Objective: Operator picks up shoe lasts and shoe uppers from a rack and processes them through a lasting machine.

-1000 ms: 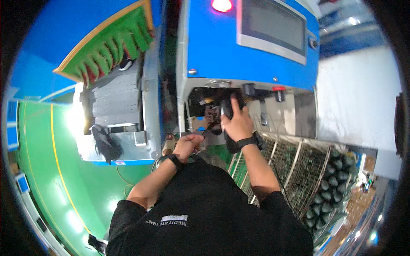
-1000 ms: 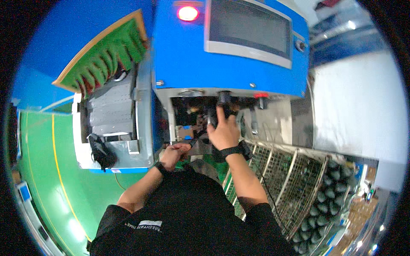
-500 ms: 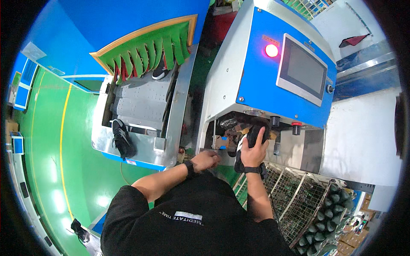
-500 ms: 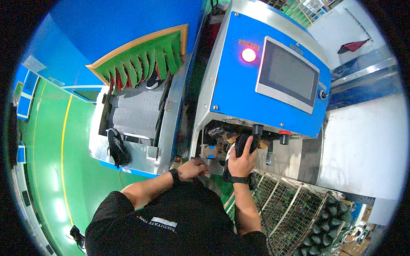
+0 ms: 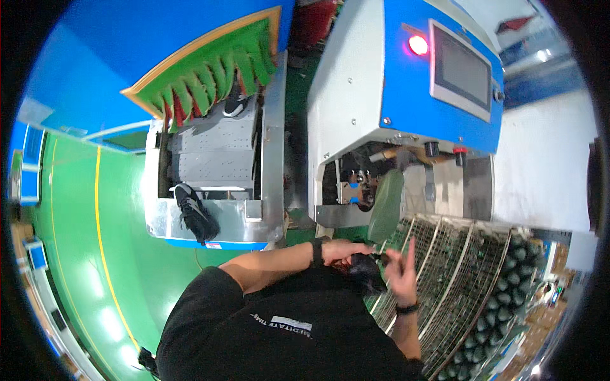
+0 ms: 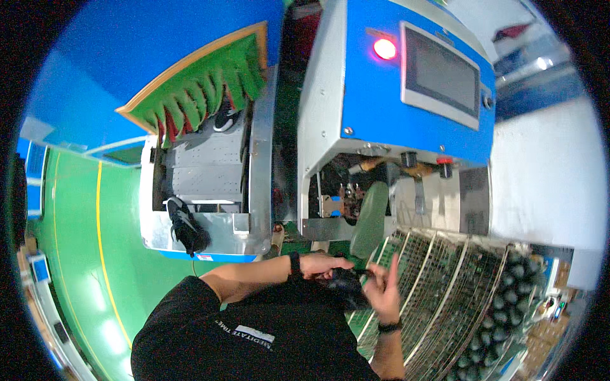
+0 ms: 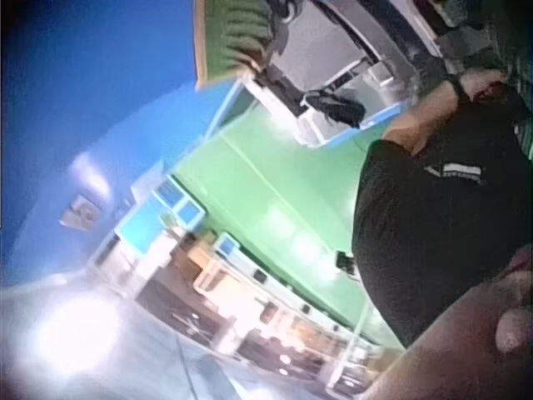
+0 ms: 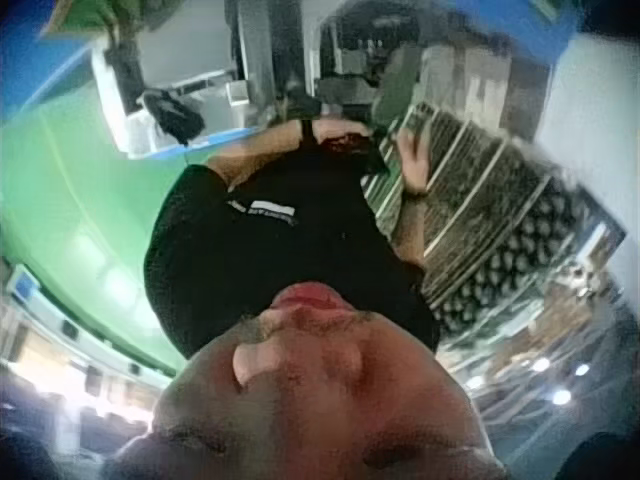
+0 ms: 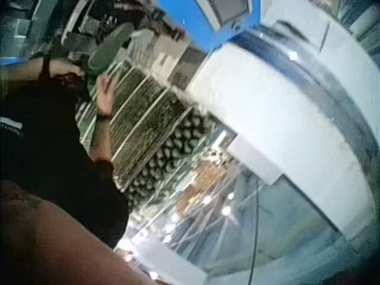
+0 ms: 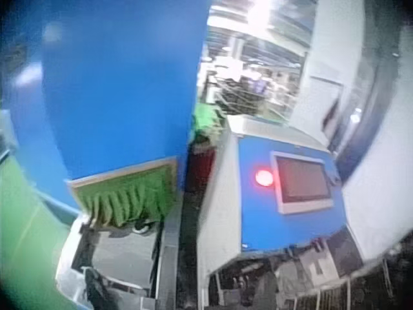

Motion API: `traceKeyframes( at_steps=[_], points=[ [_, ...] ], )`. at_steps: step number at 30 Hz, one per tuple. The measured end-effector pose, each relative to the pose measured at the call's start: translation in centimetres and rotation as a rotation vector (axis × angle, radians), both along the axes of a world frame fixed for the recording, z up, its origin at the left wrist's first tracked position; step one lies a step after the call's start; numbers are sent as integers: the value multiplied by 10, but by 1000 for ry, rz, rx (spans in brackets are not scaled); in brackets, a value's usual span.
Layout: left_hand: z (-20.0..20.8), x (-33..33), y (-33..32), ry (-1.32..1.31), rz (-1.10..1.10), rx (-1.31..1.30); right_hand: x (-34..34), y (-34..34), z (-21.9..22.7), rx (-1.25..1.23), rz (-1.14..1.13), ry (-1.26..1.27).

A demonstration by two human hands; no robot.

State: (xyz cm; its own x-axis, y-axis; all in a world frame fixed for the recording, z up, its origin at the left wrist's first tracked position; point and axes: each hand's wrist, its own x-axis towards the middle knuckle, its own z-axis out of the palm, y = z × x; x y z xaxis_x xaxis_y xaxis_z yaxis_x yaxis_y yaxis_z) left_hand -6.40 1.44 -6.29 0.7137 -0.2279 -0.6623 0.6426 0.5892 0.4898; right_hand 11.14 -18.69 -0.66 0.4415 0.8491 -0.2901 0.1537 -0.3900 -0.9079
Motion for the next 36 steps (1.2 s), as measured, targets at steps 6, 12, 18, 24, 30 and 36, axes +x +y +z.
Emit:
traceKeyframes(
  at_steps=[6,12,18,24,30,36],
  points=[
    [-38,-40,5,-180,143,277,-7,112,-54,87,-439,703],
    [38,-55,11,-211,92,635,-4,30,-1,387,-377,136],
    [-17,15,-52,-434,-101,665,-38,-208,110,587,-1162,-52],
    [20,97,-136,-414,-427,723,-119,-410,179,1220,-1682,-552],
    [20,159,-202,-452,-692,654,-120,-593,209,1821,-956,-9],
    [20,178,-249,-320,-630,597,-82,-701,231,1399,-1489,392]
  ],
)
